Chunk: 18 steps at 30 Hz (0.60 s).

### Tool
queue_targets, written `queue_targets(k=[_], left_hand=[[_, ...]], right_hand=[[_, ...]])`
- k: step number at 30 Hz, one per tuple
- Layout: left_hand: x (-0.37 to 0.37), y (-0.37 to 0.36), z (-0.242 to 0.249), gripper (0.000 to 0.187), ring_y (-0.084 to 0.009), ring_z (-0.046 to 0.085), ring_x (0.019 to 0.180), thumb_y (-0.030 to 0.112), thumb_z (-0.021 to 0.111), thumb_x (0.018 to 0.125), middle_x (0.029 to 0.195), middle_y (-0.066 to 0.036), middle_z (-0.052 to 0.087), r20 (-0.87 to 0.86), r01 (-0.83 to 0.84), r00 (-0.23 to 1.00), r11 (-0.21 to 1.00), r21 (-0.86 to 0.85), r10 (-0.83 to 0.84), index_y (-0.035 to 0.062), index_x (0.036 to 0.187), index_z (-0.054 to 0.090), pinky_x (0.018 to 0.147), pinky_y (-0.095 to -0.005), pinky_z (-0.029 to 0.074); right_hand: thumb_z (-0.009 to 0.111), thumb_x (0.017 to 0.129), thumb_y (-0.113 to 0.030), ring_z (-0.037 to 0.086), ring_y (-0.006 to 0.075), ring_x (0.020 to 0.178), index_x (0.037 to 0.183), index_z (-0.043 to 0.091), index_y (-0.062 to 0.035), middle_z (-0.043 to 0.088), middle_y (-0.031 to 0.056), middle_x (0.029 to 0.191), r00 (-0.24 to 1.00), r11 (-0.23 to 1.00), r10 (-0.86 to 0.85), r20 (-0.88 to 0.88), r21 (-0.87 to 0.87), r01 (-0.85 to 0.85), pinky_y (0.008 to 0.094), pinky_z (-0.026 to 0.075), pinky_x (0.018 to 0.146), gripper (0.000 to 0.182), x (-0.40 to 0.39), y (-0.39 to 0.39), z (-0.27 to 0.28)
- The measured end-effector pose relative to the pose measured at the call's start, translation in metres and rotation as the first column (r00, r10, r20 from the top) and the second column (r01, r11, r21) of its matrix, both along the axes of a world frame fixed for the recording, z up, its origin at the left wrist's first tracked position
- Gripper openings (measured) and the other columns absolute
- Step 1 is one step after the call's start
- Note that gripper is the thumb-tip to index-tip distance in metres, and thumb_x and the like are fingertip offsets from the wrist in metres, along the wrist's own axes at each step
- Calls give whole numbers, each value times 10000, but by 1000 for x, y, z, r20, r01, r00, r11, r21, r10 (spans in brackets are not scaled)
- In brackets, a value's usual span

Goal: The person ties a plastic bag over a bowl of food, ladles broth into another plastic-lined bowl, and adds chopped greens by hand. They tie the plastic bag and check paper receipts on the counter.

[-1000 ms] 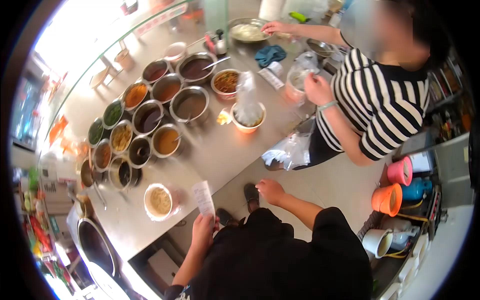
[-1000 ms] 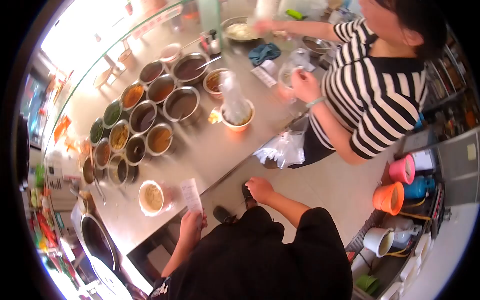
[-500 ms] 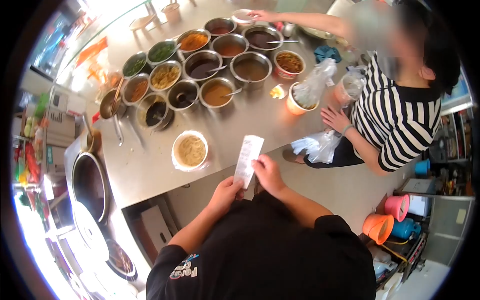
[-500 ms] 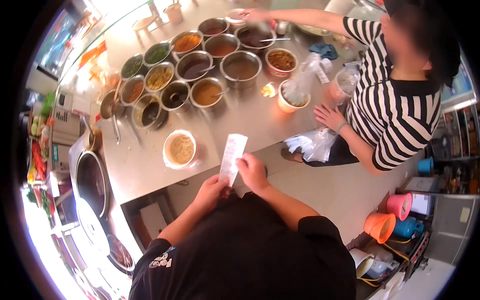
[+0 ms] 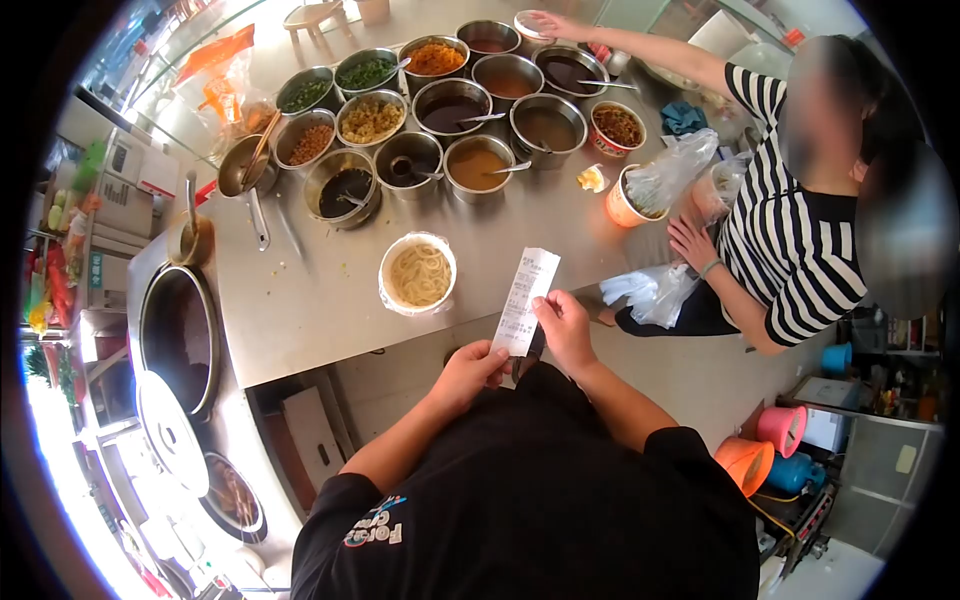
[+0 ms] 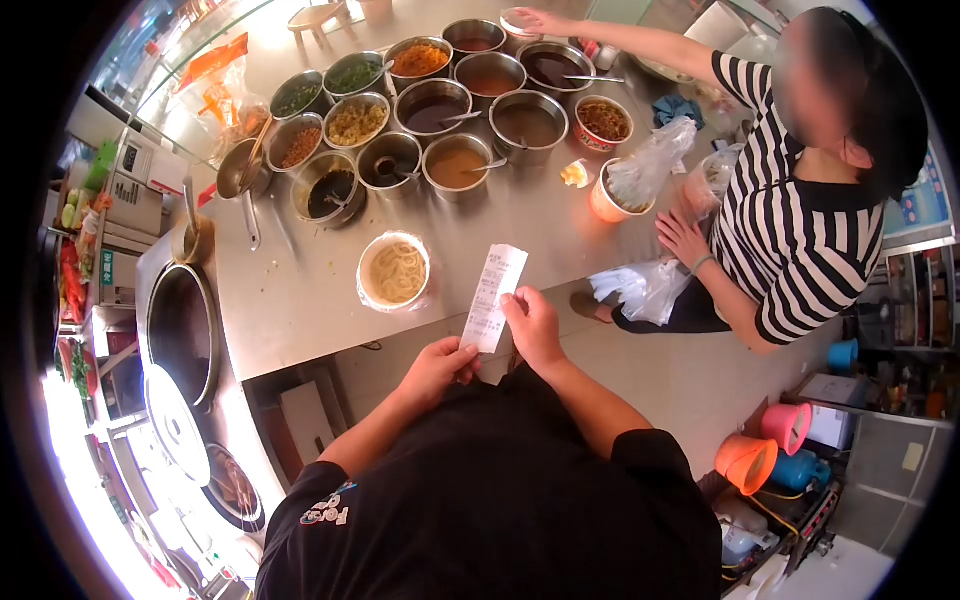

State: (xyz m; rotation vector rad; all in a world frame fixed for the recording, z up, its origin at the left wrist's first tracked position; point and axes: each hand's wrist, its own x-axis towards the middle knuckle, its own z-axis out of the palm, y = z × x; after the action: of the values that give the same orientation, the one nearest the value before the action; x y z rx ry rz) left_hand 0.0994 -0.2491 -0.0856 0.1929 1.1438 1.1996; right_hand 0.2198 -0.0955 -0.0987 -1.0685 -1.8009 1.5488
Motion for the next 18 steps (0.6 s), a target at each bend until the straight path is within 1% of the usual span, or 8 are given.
queue_targets(k=[3,6,7,8,9,11,12,18], left_hand=[[-1,-4,-5,185,-75,506,650,222,567,961,792,-5,610,-8,43,999,999,3,-43,46,945,619,615,-215,426],[0,-6,-12,186,-78,512,650,209,560,956,796,-14,616,-69,67,995,997,-44,-70,33,966,623,607,-217,431],[0,-7,-13,186,-78,512,650,209,560,956,796,-14,616,-70,61,996,997,-44,-64,33,966,623,607,-217,431],[-2,-9,-15,193,-80,515,646,210,561,953,796,-19,618,-91,36,995,997,-61,-42,29,976,623,601,-219,434],[-5,-11,-17,201,-82,517,642,211,561,949,797,-25,619,-115,9,993,997,-80,-18,24,986,624,594,-221,437],[-10,-17,-21,206,-93,535,648,206,558,951,806,-34,627,-160,-54,986,992,-114,35,17,997,627,600,-230,449],[-12,-21,-23,211,-104,552,654,200,555,952,815,-43,636,-200,-103,977,984,-147,73,10,1008,631,605,-238,461],[-22,-61,-51,202,-103,552,623,198,565,936,795,-47,635,-358,-332,907,902,-278,223,15,995,628,570,-240,462]], right_hand=[[612,930,-200,519,62,652,864,584,2,600,16,699,999,999,-42,29,6,42,262,445,589,214,5,5,-13],[609,923,-213,548,112,622,839,579,-2,602,54,677,997,999,-45,55,22,44,288,451,585,229,12,21,-30],[614,911,-234,572,165,619,829,580,-6,608,87,678,990,993,-48,133,115,32,316,458,589,244,13,30,-34],[619,899,-255,596,219,616,820,581,-10,614,120,680,977,978,-55,206,206,11,344,464,592,260,13,40,-38],[619,899,-255,596,219,616,820,581,-10,614,120,680,979,979,-44,202,205,1,344,464,592,260,13,51,-42],[630,873,-290,618,315,655,815,590,-20,623,164,707,937,951,-60,343,304,-50,395,474,611,279,10,73,-46],[625,870,-315,628,343,692,832,611,-30,644,159,731,920,955,-51,388,288,-69,422,481,633,288,8,85,-50],[617,863,-344,629,370,750,846,622,-29,653,169,766,844,949,7,536,263,-174,454,480,671,316,-7,141,-80]])
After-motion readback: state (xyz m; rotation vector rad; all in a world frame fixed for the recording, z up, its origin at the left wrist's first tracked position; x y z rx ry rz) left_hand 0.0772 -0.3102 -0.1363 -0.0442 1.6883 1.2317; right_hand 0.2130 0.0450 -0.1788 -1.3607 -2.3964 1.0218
